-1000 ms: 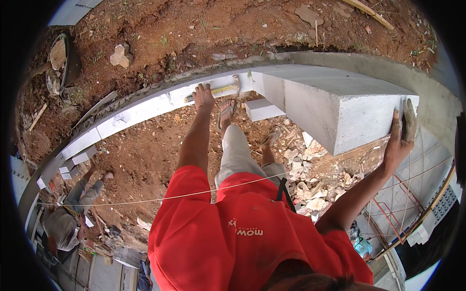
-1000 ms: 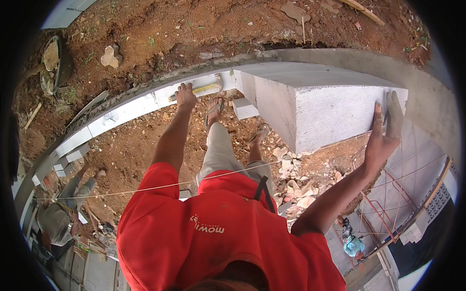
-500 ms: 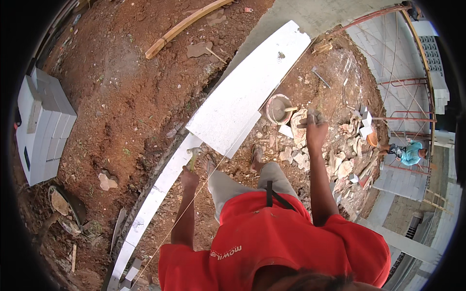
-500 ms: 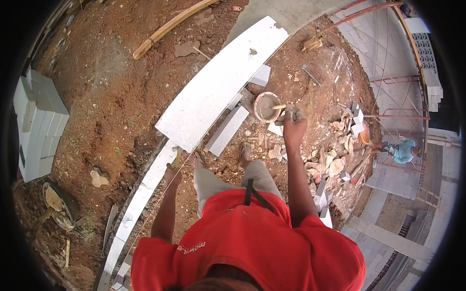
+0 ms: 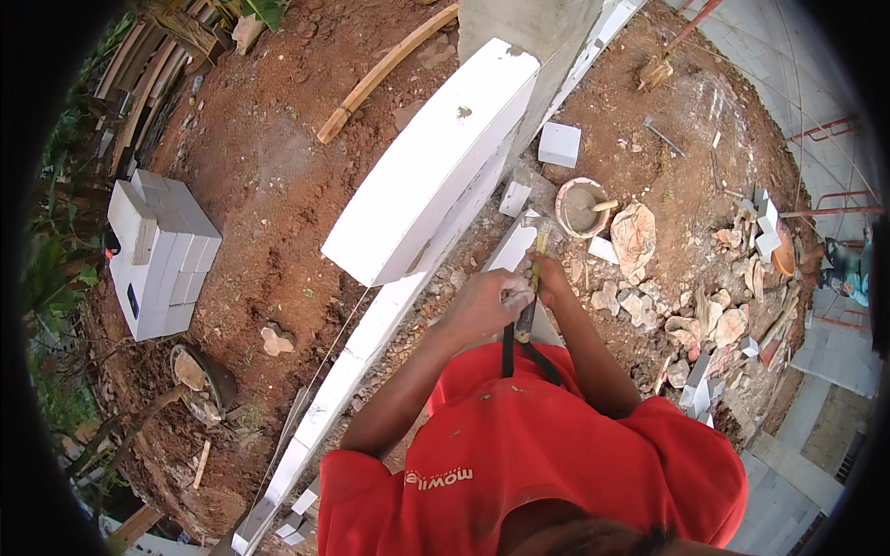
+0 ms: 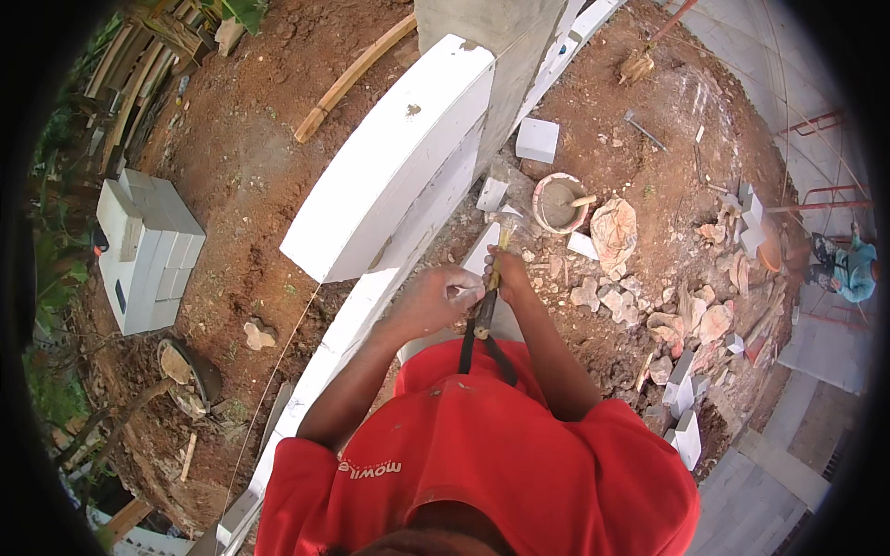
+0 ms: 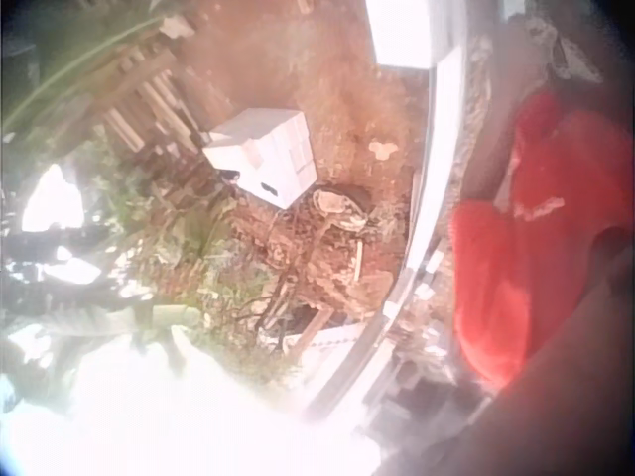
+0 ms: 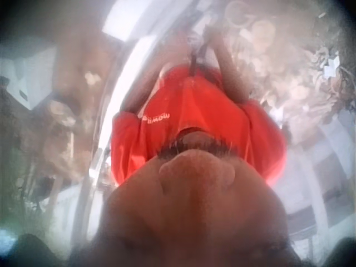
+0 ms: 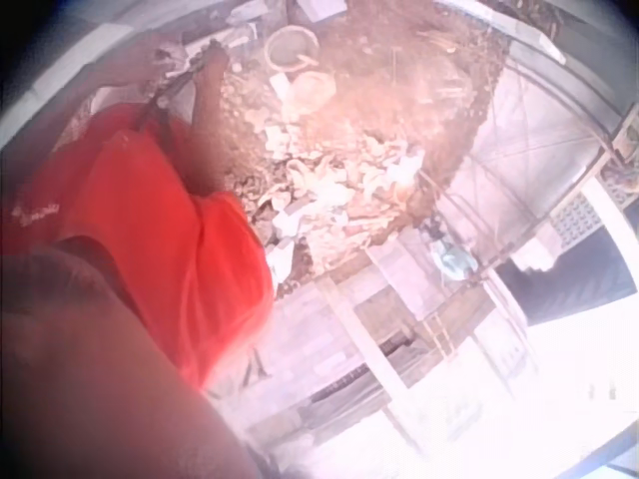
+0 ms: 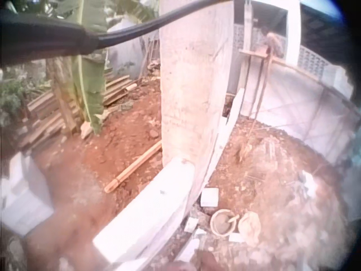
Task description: The person scoops mortar from a bucket with a trowel, spreads it onto white blocks, and places the blocks onto a low wall. The person uses a hammer to tap blocks into position and continues the process along the wall.
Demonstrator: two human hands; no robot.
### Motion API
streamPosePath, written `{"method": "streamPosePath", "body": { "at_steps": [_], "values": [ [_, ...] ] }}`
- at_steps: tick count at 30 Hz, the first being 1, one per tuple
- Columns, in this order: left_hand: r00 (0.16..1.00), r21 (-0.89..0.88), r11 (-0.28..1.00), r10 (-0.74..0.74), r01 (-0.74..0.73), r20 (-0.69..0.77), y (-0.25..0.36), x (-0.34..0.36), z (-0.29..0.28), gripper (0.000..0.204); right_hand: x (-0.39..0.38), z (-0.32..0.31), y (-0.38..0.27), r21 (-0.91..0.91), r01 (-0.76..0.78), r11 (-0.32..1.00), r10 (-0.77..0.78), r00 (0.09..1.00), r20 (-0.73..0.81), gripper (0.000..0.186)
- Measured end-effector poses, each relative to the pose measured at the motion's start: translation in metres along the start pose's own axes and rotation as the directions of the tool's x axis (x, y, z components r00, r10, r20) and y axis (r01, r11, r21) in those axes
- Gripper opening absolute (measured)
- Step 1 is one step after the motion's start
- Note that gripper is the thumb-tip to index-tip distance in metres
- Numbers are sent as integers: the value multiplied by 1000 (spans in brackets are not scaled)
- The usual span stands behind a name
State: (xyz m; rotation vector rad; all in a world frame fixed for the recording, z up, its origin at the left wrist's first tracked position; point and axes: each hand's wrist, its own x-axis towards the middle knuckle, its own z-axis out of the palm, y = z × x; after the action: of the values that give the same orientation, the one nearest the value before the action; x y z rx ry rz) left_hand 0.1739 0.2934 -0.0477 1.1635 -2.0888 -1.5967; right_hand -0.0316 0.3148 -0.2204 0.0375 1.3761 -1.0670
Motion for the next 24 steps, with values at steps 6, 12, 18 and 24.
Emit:
{"method": "streamPosePath", "body": {
  "at_steps": [6, 12, 18, 24],
  "values": [
    [819, 339, 937, 263, -90, -511, 72, 53, -197, 65, -38, -8, -94, -165, 247, 955, -245, 969, 30, 18],
    [971, 403, 883, -216, 241, -108, 8, 129, -237, 133, -161, 57, -167, -342, 677, 652, -648, 731, 213, 32],
    [961, 383, 910, -232, 159, 153, -9, 160, -239, 150, -152, 106, -141, -408, 545, 733, -619, 783, -66, 26],
    [973, 485, 864, -211, 138, 98, -21, 163, -237, 158, -173, 135, -163, -465, 664, 586, -726, 685, 62, 23]
  ]
}}
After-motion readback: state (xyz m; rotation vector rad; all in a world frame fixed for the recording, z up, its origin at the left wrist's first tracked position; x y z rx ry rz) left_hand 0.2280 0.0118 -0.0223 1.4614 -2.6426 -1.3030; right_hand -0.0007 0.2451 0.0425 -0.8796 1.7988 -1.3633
